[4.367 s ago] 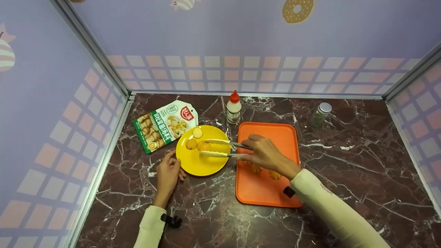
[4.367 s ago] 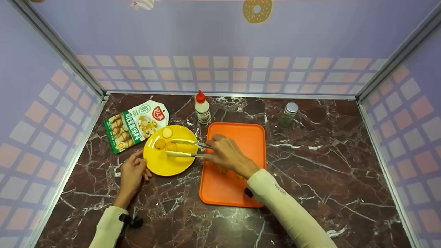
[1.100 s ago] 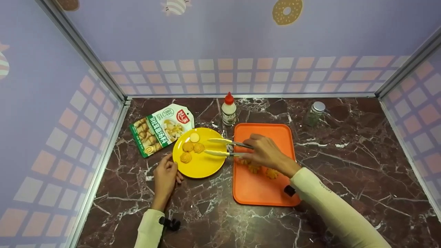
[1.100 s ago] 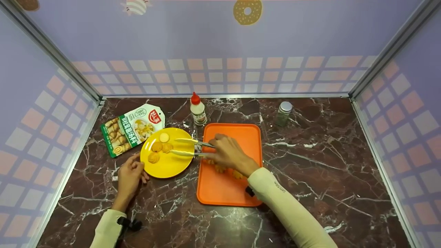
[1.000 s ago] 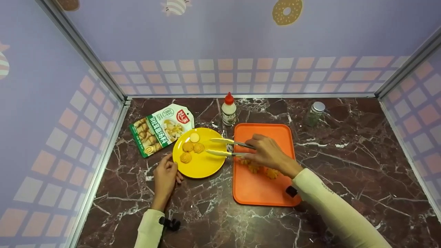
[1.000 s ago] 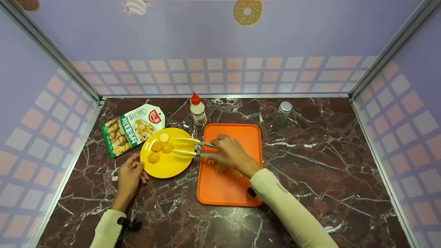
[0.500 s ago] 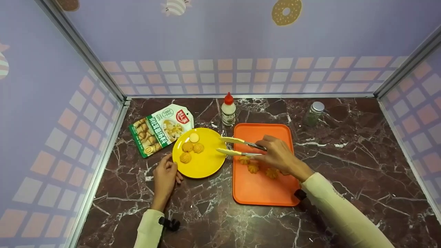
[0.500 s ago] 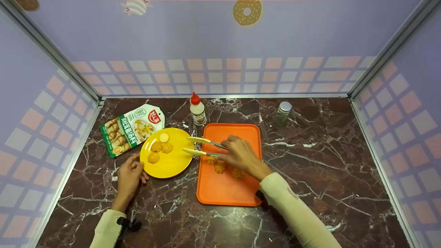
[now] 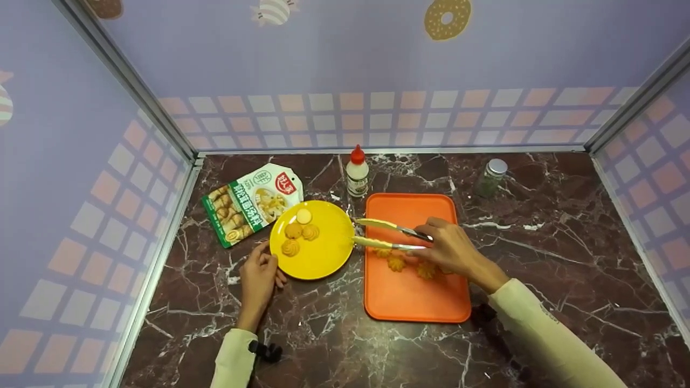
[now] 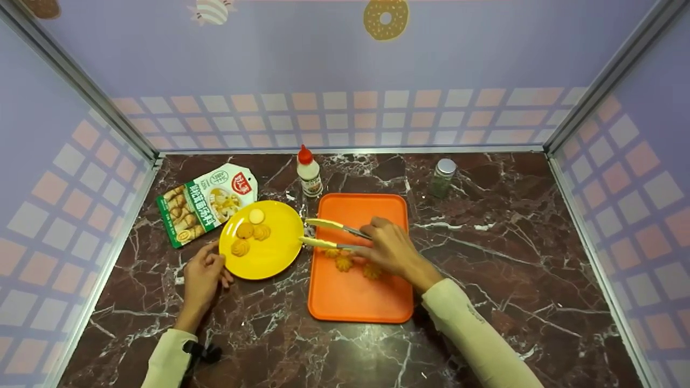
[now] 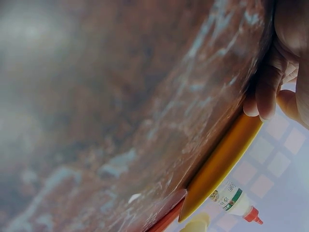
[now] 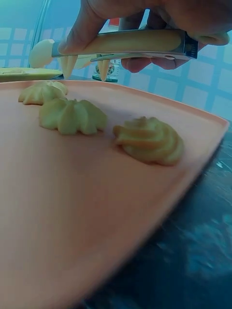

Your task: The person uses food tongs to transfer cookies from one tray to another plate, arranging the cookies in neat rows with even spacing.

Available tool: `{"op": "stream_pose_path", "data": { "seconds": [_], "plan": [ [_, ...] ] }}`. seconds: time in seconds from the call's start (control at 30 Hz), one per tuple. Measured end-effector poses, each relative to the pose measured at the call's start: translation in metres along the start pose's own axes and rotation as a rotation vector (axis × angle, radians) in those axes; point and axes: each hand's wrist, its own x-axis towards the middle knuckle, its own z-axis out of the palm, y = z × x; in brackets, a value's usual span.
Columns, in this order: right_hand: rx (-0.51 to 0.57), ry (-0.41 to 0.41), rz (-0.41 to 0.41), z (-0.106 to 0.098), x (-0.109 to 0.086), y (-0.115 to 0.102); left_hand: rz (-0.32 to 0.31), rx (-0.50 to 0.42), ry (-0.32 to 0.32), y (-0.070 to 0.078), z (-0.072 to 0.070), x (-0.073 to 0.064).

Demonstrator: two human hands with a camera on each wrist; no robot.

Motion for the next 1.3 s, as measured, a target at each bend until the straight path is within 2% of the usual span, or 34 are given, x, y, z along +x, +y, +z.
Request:
{"op": "stream_pose_path", "data": {
  "seconds": [0.1, 0.43, 0.67, 1.03, 1.3],
  "plan": [
    [-0.015, 0.004, -0.003, -0.003, -0.005, 0.003, -0.006, -0.001, 0.001, 0.002, -0.001, -0.001],
    [-0.028, -0.007, 0.041, -0.013, -0.017, 0.009, 0.052, -0.015, -0.022, -0.004, -0.003, -0.002],
    [-0.041, 0.022, 0.006, -0.016, -0.022, 0.014, 0.067, -0.029, -0.028, -0.003, -0.003, -0.004],
    [-0.035, 0.036, -0.011, -0.019, -0.035, 0.021, 0.046, 0.008, -0.017, -0.001, 0.0, -0.002],
    [-0.053, 0.03, -0.019, -0.025, -0.042, 0.022, 0.067, -0.02, -0.023, -0.004, -0.003, -0.003]
  ]
}}
